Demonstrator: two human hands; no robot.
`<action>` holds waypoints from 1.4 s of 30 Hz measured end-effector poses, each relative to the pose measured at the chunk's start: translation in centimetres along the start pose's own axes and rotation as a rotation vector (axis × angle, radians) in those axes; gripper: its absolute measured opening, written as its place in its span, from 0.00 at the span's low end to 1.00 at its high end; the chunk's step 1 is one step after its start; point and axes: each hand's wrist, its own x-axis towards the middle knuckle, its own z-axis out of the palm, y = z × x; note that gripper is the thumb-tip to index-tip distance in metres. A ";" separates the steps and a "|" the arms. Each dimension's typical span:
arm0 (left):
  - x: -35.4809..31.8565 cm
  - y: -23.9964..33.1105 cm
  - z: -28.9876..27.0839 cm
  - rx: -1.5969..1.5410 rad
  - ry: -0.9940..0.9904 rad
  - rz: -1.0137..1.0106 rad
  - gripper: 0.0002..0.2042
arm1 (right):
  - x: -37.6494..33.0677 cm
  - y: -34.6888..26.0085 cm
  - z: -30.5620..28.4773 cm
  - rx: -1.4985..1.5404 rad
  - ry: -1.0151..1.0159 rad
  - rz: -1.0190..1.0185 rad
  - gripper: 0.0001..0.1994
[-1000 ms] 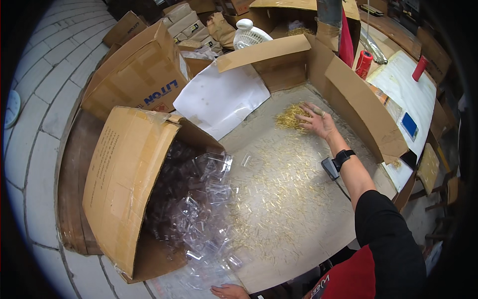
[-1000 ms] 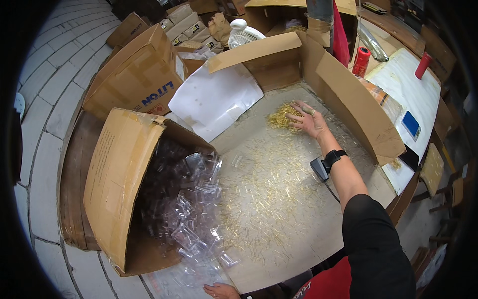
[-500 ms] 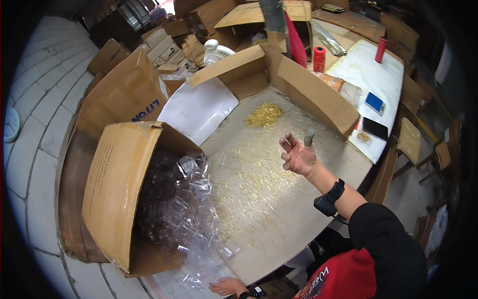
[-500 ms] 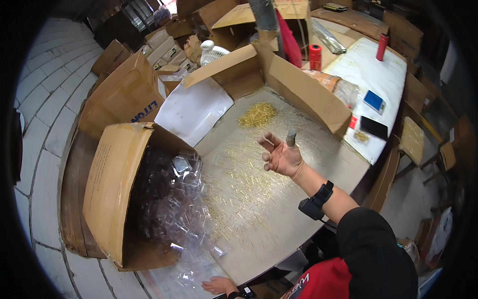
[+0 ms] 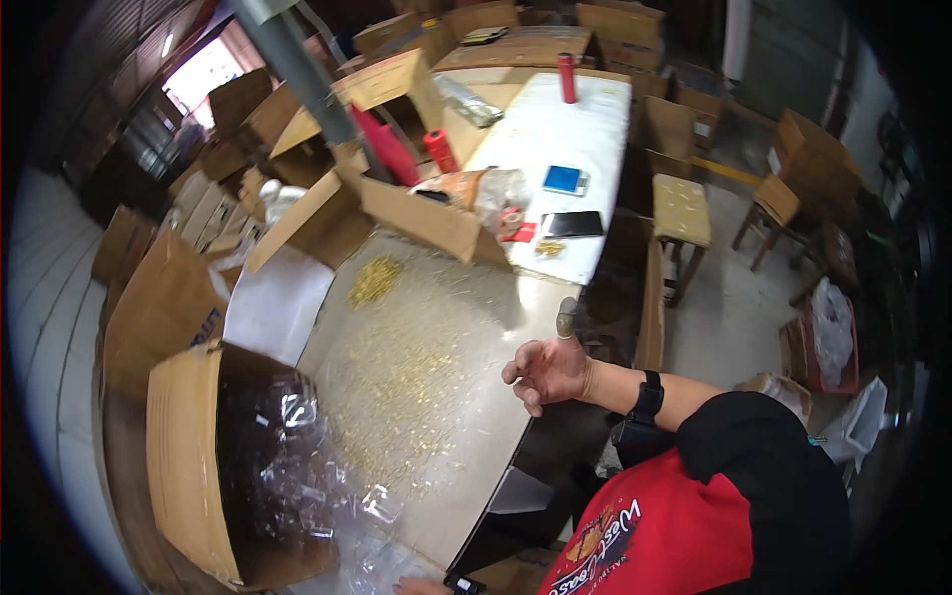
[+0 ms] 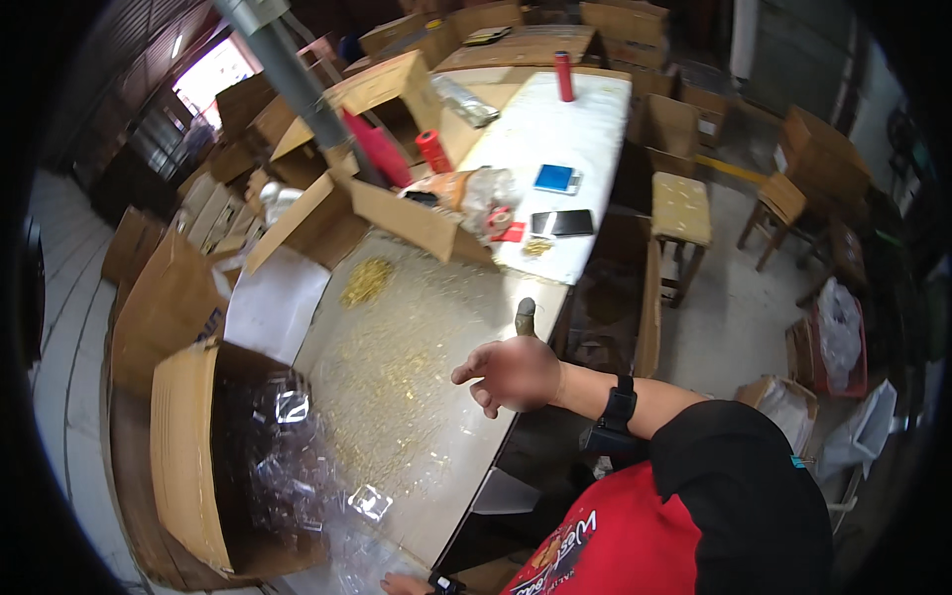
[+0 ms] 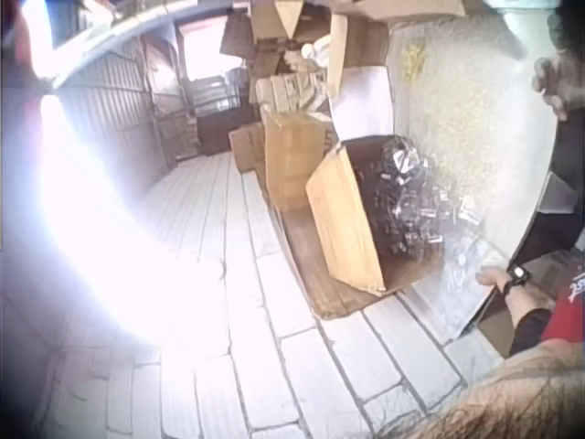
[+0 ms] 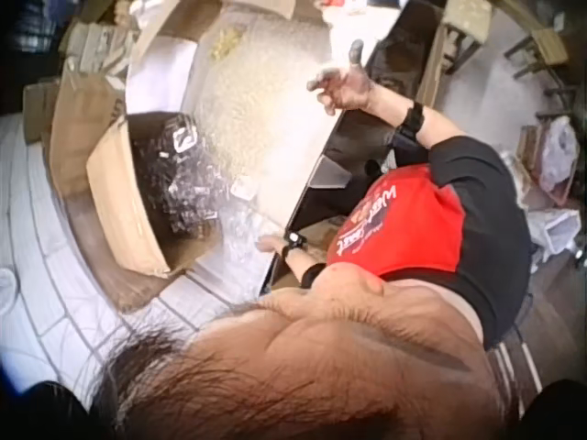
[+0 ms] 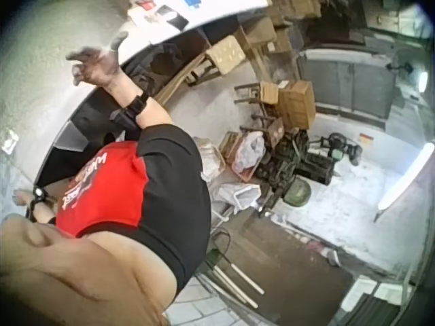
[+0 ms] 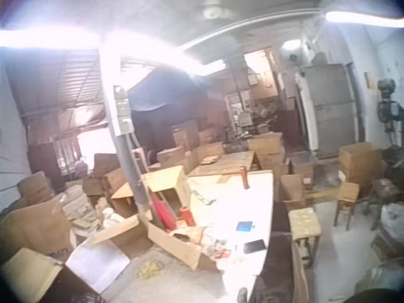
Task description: The person packs small green rectangular items into clear plastic containers using a green-handled tool and a machine. They then fill the containers with a yellow shredded material and place them into a cardboard box.
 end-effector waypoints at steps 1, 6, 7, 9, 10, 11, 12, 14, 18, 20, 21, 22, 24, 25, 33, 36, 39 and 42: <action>-0.6 1.0 -0.9 -0.087 0.015 -0.010 0.20 | -1.5 -0.7 0.7 -0.012 0.011 -0.031 0.44; -5.1 6.1 -4.1 -0.345 -0.018 -0.068 0.18 | -8.7 -5.5 5.1 -0.134 0.087 -0.159 0.37; -6.2 7.2 -4.6 -0.387 -0.034 -0.083 0.18 | -10.4 -6.7 5.9 -0.154 0.154 -0.198 0.35; -9.1 9.7 -4.8 -0.454 -0.104 -0.111 0.17 | -14.8 -9.8 7.9 -0.201 0.298 -0.290 0.30; -11.0 11.1 -4.9 -0.491 -0.137 -0.125 0.16 | -17.2 -11.6 9.4 -0.433 0.369 -0.366 0.14; -12.9 12.6 -5.0 -0.519 -0.180 -0.140 0.16 | -20.0 -13.3 9.9 -0.507 0.526 -0.399 0.11; -15.1 14.4 -4.6 -0.534 -0.236 -0.152 0.16 | -23.2 -15.0 10.6 -0.574 0.697 -0.441 0.08; -19.4 17.6 -5.4 -0.543 -0.313 -0.171 0.15 | -28.4 -17.7 13.2 -0.765 0.940 -0.493 0.07; -29.3 23.6 -4.8 -0.496 -0.531 -0.170 0.14 | -38.4 -21.9 18.2 -1.210 1.292 -0.612 0.09; -32.9 25.1 -2.7 -0.542 -0.717 -0.018 0.14 | -42.8 -23.7 20.7 -1.316 1.377 -0.668 0.10; -34.5 25.3 -0.9 -0.583 -0.828 0.078 0.14 | -44.9 -24.4 21.8 -1.330 1.419 -0.692 0.10; -36.3 25.8 1.2 -0.617 -0.940 0.175 0.14 | -46.8 -25.1 22.8 -1.343 1.461 -0.716 0.11; -42.1 29.0 4.1 -0.475 -1.051 0.303 0.15 | -50.6 -25.9 23.8 -1.367 1.555 -0.771 0.13; -45.7 30.7 5.2 -0.412 -1.110 0.364 0.16 | -52.2 -26.3 24.8 -1.365 1.601 -0.794 0.13; -68.4 37.2 9.4 -0.012 -1.848 0.584 0.13 | -64.0 -30.9 25.3 -1.304 1.801 -0.910 0.07; -76.2 39.9 10.7 0.238 -2.015 0.595 0.14 | -73.0 -31.6 22.4 -1.573 2.153 -0.381 0.11; -80.9 40.8 17.1 0.319 -2.061 0.536 0.15 | -80.1 -31.0 20.3 -1.595 2.367 0.094 0.10; -88.8 43.2 21.0 0.348 -1.928 0.480 0.15 | -86.2 -29.6 18.9 -1.229 2.575 0.157 0.10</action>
